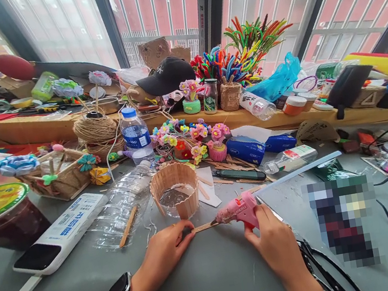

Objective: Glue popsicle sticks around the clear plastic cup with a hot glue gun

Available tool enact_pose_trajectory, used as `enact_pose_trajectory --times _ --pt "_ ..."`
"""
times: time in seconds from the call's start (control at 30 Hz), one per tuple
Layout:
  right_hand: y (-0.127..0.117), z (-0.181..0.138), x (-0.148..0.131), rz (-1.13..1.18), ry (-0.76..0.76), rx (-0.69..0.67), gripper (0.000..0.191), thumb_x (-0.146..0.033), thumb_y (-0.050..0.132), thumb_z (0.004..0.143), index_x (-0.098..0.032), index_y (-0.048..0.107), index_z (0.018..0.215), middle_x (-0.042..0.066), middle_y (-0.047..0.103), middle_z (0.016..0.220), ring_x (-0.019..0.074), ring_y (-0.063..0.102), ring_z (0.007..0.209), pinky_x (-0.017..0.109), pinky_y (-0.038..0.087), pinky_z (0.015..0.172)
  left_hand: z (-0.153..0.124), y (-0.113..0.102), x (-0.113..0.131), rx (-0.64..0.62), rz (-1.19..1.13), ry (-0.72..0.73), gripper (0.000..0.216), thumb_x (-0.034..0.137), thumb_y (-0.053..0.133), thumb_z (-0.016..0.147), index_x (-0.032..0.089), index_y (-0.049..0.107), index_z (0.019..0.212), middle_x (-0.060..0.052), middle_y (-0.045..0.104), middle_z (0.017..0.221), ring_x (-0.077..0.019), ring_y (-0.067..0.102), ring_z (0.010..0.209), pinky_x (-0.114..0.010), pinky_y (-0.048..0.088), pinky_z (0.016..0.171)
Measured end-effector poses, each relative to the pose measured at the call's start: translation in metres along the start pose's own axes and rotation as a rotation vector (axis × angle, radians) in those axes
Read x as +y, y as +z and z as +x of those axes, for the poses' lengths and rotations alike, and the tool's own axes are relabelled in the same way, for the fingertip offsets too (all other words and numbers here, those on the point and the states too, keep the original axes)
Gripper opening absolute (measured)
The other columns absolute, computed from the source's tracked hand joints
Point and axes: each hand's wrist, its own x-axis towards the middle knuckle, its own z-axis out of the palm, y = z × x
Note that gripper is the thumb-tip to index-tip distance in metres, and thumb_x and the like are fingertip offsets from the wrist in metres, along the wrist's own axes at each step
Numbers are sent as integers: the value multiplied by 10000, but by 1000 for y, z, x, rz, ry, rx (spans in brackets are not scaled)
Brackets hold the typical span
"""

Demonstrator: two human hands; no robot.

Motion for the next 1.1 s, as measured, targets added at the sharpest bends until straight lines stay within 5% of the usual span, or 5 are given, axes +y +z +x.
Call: enact_pose_trajectory --times 1.1 --pt "-5 2 0 9 -29 44 101 -245 365 765 -191 450 766 20 556 658 124 507 470 239 389 435 1 -1 1 -19 22 -19 195 312 424 831 242 568 941 8 619 670 -142 576 609 -195 343 533"
